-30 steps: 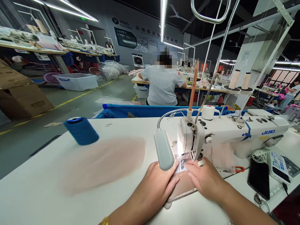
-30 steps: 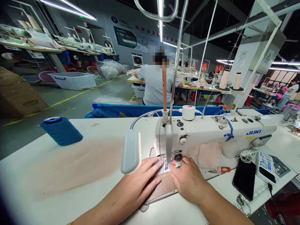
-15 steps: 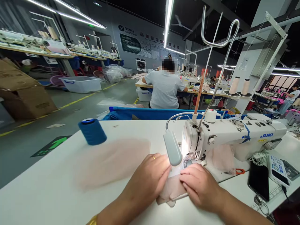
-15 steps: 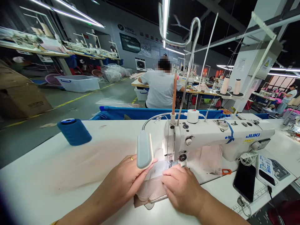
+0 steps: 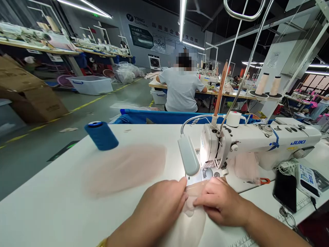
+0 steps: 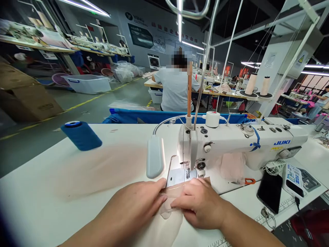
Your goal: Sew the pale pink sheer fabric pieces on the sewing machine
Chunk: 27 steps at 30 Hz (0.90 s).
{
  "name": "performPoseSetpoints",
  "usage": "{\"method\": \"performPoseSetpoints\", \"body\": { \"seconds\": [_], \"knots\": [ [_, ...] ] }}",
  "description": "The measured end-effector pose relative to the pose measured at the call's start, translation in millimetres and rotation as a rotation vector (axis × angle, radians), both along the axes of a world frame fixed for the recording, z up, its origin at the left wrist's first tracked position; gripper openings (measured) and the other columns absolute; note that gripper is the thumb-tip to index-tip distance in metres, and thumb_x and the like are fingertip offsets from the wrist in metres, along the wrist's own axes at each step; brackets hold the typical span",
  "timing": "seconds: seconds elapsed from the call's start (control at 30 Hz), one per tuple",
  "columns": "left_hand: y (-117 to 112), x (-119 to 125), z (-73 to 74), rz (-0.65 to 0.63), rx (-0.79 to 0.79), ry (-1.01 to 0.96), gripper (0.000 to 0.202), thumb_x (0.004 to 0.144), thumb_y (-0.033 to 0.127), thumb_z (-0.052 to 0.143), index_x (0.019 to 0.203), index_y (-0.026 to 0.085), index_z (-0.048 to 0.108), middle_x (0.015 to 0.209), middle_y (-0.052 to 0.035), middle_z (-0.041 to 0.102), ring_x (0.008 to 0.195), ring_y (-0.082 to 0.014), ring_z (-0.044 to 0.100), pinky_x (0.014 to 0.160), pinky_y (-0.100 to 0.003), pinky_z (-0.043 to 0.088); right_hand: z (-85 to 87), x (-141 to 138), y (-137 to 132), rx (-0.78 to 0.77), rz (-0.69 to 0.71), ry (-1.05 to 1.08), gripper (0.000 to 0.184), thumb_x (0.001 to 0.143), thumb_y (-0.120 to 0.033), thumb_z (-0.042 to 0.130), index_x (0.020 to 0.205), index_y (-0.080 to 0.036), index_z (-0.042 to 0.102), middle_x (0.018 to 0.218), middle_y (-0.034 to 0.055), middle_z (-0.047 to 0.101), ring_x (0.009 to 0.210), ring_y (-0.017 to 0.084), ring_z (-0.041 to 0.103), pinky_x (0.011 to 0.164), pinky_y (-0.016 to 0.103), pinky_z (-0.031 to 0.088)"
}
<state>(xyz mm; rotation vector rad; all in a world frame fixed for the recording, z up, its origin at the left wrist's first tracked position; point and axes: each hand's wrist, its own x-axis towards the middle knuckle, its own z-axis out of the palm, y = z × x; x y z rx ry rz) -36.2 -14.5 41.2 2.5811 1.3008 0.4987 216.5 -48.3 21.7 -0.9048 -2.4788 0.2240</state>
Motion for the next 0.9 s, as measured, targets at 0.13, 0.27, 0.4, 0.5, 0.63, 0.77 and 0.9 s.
{"method": "performPoseSetpoints", "body": {
  "seconds": [0.13, 0.27, 0.4, 0.5, 0.63, 0.77, 0.9],
  "knots": [
    [6, 12, 9.4, -0.101, 0.013, -0.023, 0.012, 0.089, 0.024, 0.055, 0.078, 0.023, 0.060, 0.094, -0.0082, 0.068, 0.079, -0.0260, 0.064, 0.069, -0.035, 0.047, -0.3, -1, -1, -0.039, -0.002, 0.057, 0.027, 0.087, -0.009, 0.071, 0.103, -0.029, 0.079, 0.096, 0.0011, 0.070, 0.090, 0.022, 0.058, 0.083, 0.036, 0.045],
    [11, 14, 9.4, -0.050, -0.226, -0.234, 0.017, 0.088, 0.030, 0.050, 0.072, 0.025, 0.045, 0.078, -0.0005, 0.060, 0.068, -0.0204, 0.057, 0.062, -0.031, 0.043, 5.0, 2, 0, -0.111, -0.045, 0.136, 0.021, 0.087, -0.010, 0.068, 0.098, -0.025, 0.077, 0.093, 0.0010, 0.066, 0.085, 0.020, 0.058, 0.083, 0.034, 0.048],
    [9, 15, 9.6, 0.099, -0.684, -0.511, 0.019, 0.081, 0.042, 0.054, 0.085, 0.028, 0.043, 0.069, 0.0080, 0.051, 0.056, -0.0167, 0.052, 0.054, -0.028, 0.040, 11.1, 3, 1, -0.212, -0.085, 0.194, 0.015, 0.093, -0.012, 0.060, 0.089, -0.024, 0.068, 0.082, -0.0022, 0.065, 0.078, 0.018, 0.058, 0.087, 0.034, 0.050],
    [4, 22, 10.6, 0.093, -0.776, -0.583, 0.027, 0.076, 0.045, 0.056, 0.095, 0.027, 0.049, 0.073, 0.0086, 0.052, 0.058, -0.0164, 0.051, 0.055, -0.029, 0.041, 12.8, -1, 1, -0.233, -0.126, 0.207, 0.019, 0.099, -0.017, 0.063, 0.081, -0.023, 0.061, 0.078, -0.0036, 0.063, 0.077, 0.017, 0.058, 0.084, 0.031, 0.050],
    [2, 30, 11.9, 0.058, -0.744, -0.509, 0.031, 0.078, 0.050, 0.060, 0.096, 0.025, 0.057, 0.067, 0.0099, 0.046, 0.061, -0.0164, 0.048, 0.061, -0.028, 0.040, 9.7, -6, 0, -0.222, -0.186, 0.243, 0.024, 0.097, -0.021, 0.075, 0.080, -0.024, 0.058, 0.077, -0.0048, 0.065, 0.076, 0.016, 0.059, 0.083, 0.030, 0.050],
    [3, 31, 11.3, 0.036, -0.761, -0.476, 0.032, 0.082, 0.055, 0.063, 0.078, 0.024, 0.053, 0.065, 0.0088, 0.041, 0.063, -0.0155, 0.044, 0.059, -0.027, 0.038, 7.6, -9, -2, -0.287, -0.267, 0.348, 0.020, 0.090, -0.016, 0.077, 0.085, -0.024, 0.060, 0.085, -0.0030, 0.069, 0.080, 0.017, 0.063, 0.079, 0.028, 0.050],
    [2, 31, 10.4, 0.071, -0.754, -0.494, 0.034, 0.082, 0.055, 0.063, 0.074, 0.022, 0.059, 0.065, 0.0065, 0.046, 0.062, -0.0156, 0.044, 0.058, -0.027, 0.036, 10.3, -12, -4, -0.366, -0.301, 0.420, 0.017, 0.090, -0.013, 0.071, 0.090, -0.025, 0.057, 0.086, -0.0024, 0.069, 0.079, 0.017, 0.064, 0.076, 0.028, 0.051]
  ]
}}
